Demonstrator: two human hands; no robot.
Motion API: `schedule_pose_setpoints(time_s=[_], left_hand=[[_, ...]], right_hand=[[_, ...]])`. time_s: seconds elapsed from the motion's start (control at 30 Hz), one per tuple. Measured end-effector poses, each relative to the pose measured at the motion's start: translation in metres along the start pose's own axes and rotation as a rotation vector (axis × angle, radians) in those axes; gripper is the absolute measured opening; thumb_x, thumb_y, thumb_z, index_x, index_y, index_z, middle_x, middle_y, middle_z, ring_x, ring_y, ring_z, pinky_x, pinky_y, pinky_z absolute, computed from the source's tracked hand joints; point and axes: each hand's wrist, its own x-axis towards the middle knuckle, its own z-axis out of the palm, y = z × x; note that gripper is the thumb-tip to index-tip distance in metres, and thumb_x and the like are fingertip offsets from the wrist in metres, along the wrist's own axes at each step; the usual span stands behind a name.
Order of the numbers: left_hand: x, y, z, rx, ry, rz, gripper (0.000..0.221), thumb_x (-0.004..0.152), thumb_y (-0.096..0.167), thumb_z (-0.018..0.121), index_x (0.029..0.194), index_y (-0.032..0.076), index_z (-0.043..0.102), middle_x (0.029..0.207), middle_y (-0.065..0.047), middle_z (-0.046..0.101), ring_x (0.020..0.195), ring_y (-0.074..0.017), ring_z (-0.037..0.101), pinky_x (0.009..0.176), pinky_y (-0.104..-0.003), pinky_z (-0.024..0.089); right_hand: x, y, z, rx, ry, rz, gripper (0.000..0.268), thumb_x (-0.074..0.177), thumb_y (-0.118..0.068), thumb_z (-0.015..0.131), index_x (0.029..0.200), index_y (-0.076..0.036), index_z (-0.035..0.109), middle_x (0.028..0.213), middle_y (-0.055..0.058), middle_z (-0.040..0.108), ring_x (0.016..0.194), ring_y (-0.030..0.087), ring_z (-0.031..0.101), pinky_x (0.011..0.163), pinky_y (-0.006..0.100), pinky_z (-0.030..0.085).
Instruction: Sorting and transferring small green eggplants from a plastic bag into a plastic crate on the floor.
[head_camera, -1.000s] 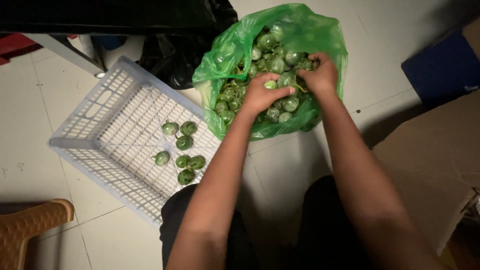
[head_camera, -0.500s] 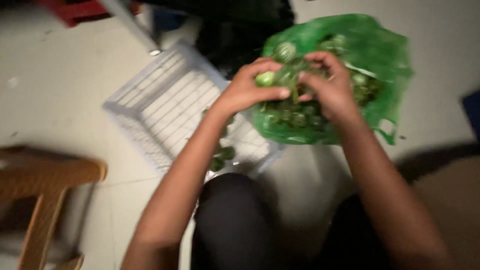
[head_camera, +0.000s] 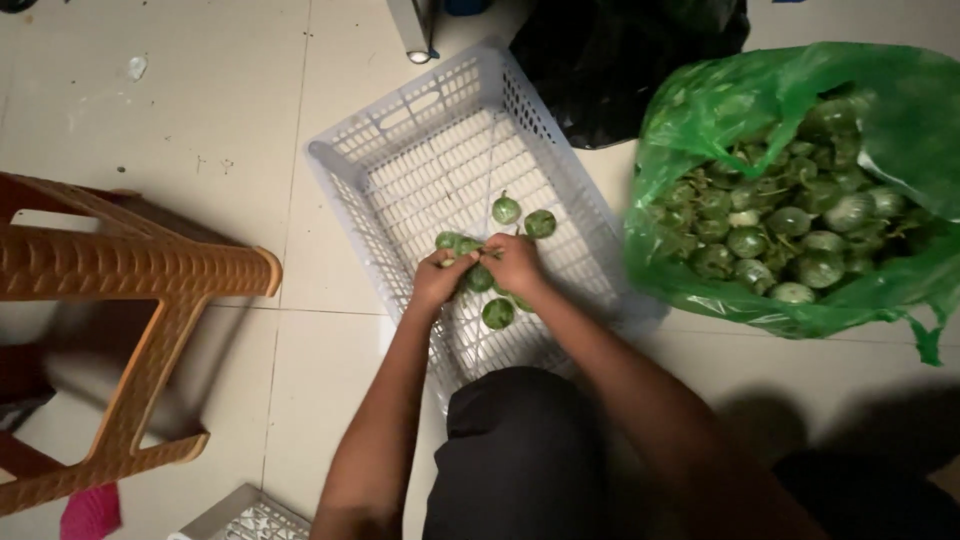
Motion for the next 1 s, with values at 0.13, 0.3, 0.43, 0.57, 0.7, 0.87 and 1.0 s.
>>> schedule_pose_setpoints(time_s=[0.13,0.3,0.43,0.57,0.7,0.87,1.0], left_hand=[[0.012,0.003,-0.011,0.125,-0.024,-0.01,0.051,0.073,0.054,0.088,0.114,0.026,0.078,0.102,-0.011,0.077,0.098,-0.0267,0.074,0.082,-0.039,0.06],[-0.026,0.102,-0.004,0.75,-0.003,0.323,0.046,0.085,0.046,0.074,0.124,0.022,0.074,0.123,-0.018,0.065,0.11,-0.0468,0.068,0.093,-0.054,0.058],[-0.139,0.235,0.074,0.532,-0.227,0.755,0.026,0.092,0.028,0.065,0.105,0.009,0.076,0.102,-0.023,0.073,0.102,-0.048,0.069,0.088,-0.055,0.057],[-0.16,0.273,0.197,0.589,-0.533,0.987,0.024,0.091,0.023,0.061,0.103,0.008,0.075,0.102,-0.025,0.074,0.105,-0.0486,0.069,0.093,-0.057,0.056],[-0.121,0.261,0.332,0.827,-0.6,0.956,0.061,0.093,0.028,0.067,0.148,0.01,0.049,0.142,-0.029,0.049,0.132,-0.0499,0.055,0.106,-0.06,0.052],[-0.109,0.285,0.386,1.075,-0.225,1.069,0.099,0.084,0.04,0.076,0.163,0.023,0.019,0.168,-0.025,0.004,0.138,-0.0456,0.037,0.106,-0.054,0.043],[-0.109,0.32,0.38,0.99,-0.556,0.97,0.097,0.087,0.053,0.07,0.165,0.025,0.018,0.17,-0.018,-0.004,0.156,-0.0449,-0.001,0.122,-0.061,0.021]], right_hand=[[-0.01,-0.005,-0.033,0.005,-0.032,0.053,0.033,0.086,-0.035,0.08,0.117,-0.024,0.075,0.108,0.007,0.075,0.103,0.026,0.073,0.087,0.042,0.063],[-0.081,-0.086,-0.184,0.112,-0.099,-0.328,0.027,0.087,-0.01,0.075,0.113,-0.005,0.073,0.101,0.024,0.074,0.1,0.042,0.072,0.078,0.049,0.063],[-0.104,-0.052,-0.338,0.182,-0.236,-0.134,0.029,0.086,-0.017,0.073,0.114,-0.008,0.075,0.1,0.013,0.078,0.101,0.025,0.073,0.087,0.042,0.061],[-0.099,0.049,-0.459,-0.507,0.038,0.213,0.03,0.09,-0.03,0.068,0.107,-0.008,0.08,0.097,0.026,0.077,0.096,0.046,0.074,0.082,0.058,0.059],[-0.103,0.087,-0.476,-0.759,0.319,0.303,0.037,0.088,-0.033,0.069,0.113,-0.006,0.072,0.103,0.028,0.068,0.095,0.05,0.068,0.083,0.057,0.057],[-0.098,0.082,-0.467,-0.736,0.605,0.213,0.047,0.089,-0.022,0.069,0.127,0.002,0.058,0.122,0.036,0.049,0.106,0.055,0.054,0.09,0.058,0.05],[-0.079,0.081,-0.468,-0.704,0.567,0.205,0.046,0.084,-0.015,0.068,0.127,-0.003,0.059,0.117,0.03,0.051,0.082,0.052,0.063,0.066,0.062,0.053]])
